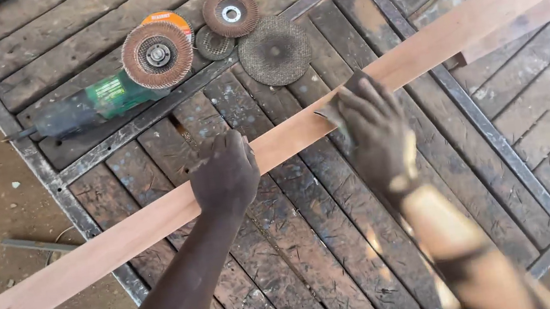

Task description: Sanding a curved wooden component using a piece of sandpaper on a metal workbench

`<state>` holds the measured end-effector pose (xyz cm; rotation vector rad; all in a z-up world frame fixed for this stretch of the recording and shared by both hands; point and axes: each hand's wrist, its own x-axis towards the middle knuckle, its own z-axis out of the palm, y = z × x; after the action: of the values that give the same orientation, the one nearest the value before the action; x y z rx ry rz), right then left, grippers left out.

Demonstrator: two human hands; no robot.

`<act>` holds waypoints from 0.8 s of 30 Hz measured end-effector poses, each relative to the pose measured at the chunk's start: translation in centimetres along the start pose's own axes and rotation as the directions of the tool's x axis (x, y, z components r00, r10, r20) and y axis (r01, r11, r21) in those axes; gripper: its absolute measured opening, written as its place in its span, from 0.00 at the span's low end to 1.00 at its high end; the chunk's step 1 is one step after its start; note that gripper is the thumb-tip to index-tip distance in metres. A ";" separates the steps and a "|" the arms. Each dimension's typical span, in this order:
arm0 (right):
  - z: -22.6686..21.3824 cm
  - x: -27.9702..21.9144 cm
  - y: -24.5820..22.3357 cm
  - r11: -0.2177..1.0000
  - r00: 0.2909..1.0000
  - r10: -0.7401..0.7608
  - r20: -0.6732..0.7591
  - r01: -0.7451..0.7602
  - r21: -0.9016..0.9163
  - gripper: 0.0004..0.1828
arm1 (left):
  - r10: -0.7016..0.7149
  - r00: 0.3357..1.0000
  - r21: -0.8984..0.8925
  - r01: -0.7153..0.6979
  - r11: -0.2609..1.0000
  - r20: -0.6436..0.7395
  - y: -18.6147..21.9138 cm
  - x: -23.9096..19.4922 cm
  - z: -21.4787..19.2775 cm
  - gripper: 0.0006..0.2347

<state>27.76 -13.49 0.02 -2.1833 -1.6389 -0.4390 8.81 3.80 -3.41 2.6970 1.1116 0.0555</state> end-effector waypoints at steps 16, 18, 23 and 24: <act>0.0 -0.9 -1.9 0.968 0.995 0.069 -0.072 -0.050 0.245 0.13 | -0.053 0.961 -0.003 0.056 0.998 0.271 0.5 1.4 -2.2 0.16; 0.6 -2.1 -3.8 0.989 0.991 0.112 -0.075 -0.104 0.103 0.17 | -0.092 0.964 0.069 0.077 0.995 0.250 0.3 0.5 -1.7 0.16; 1.1 -0.1 -4.0 0.941 0.996 0.051 -0.067 -0.026 0.336 0.15 | 0.004 0.983 -0.004 -0.003 1.000 0.185 -0.9 1.4 -1.9 0.16; 0.4 -0.6 -3.8 0.948 0.996 0.058 -0.073 -0.031 0.316 0.15 | 0.025 0.984 -0.015 -0.023 1.000 0.179 -0.1 1.3 -1.9 0.16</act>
<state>23.97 -12.86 -0.15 -1.9351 -1.4970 -0.2308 9.44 5.19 -1.64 2.6428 1.0220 -0.1722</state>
